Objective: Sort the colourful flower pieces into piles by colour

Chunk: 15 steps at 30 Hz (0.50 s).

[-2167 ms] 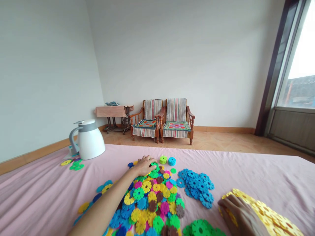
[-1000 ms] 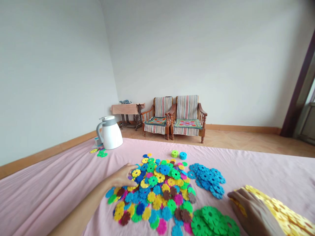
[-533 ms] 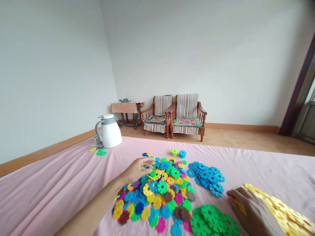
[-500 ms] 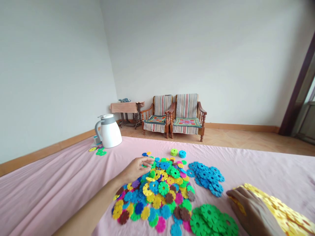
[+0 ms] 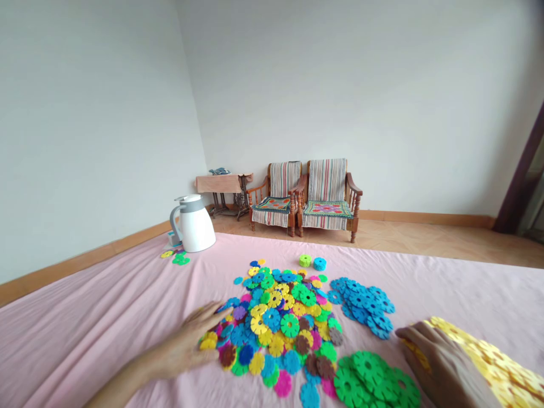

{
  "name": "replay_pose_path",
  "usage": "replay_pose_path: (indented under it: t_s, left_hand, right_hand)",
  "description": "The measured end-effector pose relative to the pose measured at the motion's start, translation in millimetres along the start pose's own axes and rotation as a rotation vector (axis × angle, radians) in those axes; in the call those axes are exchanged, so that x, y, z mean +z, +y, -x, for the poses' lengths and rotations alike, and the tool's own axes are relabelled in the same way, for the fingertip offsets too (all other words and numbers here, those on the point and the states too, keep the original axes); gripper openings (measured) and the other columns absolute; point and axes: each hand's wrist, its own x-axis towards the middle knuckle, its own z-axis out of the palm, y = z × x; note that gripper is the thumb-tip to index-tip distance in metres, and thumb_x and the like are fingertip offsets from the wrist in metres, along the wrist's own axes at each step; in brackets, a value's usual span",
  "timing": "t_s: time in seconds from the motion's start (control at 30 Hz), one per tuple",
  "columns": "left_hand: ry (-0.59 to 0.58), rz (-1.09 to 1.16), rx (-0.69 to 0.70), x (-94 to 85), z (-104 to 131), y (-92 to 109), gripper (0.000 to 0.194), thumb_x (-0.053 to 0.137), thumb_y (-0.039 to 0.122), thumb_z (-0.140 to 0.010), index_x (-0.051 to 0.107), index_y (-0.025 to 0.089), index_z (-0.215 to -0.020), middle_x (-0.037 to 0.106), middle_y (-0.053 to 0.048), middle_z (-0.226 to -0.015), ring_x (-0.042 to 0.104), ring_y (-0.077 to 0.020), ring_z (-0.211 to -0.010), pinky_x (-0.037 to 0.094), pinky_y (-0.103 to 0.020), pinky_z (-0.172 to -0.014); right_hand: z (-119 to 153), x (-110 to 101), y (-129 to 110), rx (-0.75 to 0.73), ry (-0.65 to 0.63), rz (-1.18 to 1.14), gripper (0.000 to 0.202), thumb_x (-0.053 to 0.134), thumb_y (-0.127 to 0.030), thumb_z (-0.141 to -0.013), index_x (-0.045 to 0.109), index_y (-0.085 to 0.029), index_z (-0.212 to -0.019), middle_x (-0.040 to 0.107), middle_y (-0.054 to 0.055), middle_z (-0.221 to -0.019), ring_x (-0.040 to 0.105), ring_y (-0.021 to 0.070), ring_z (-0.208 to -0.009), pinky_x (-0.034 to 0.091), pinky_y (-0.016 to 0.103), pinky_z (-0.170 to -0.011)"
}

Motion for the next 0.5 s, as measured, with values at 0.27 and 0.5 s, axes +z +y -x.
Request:
replay_pose_path:
  t_s: [0.27,0.5]
  left_hand:
    - [0.475,-0.05,-0.106,2.5,-36,-39,0.038,0.047,0.024,-0.077,0.059,0.021,-0.113,0.057,-0.008,-0.12,0.048,-0.0243,-0.114,0.035,-0.041,-0.101]
    - [0.272,0.018,-0.04,-1.8,-42,4,0.027,0.048,0.022,-0.076,0.067,0.021,-0.095,0.062,-0.004,-0.086,0.057,-0.0162,-0.072,0.046,-0.026,-0.074]
  right_hand:
    - [-1,0,-1,0.003,0.002,-0.005,0.022,0.042,-0.028,-0.083,0.064,-0.026,-0.086,0.064,0.004,-0.081,0.062,0.0178,-0.073,0.046,0.032,-0.069]
    - [-1,0,-1,-0.001,0.006,-0.024,0.022,0.043,-0.028,-0.082,0.065,-0.025,-0.085,0.064,0.004,-0.081,0.062,0.0177,-0.072,0.046,0.031,-0.067]
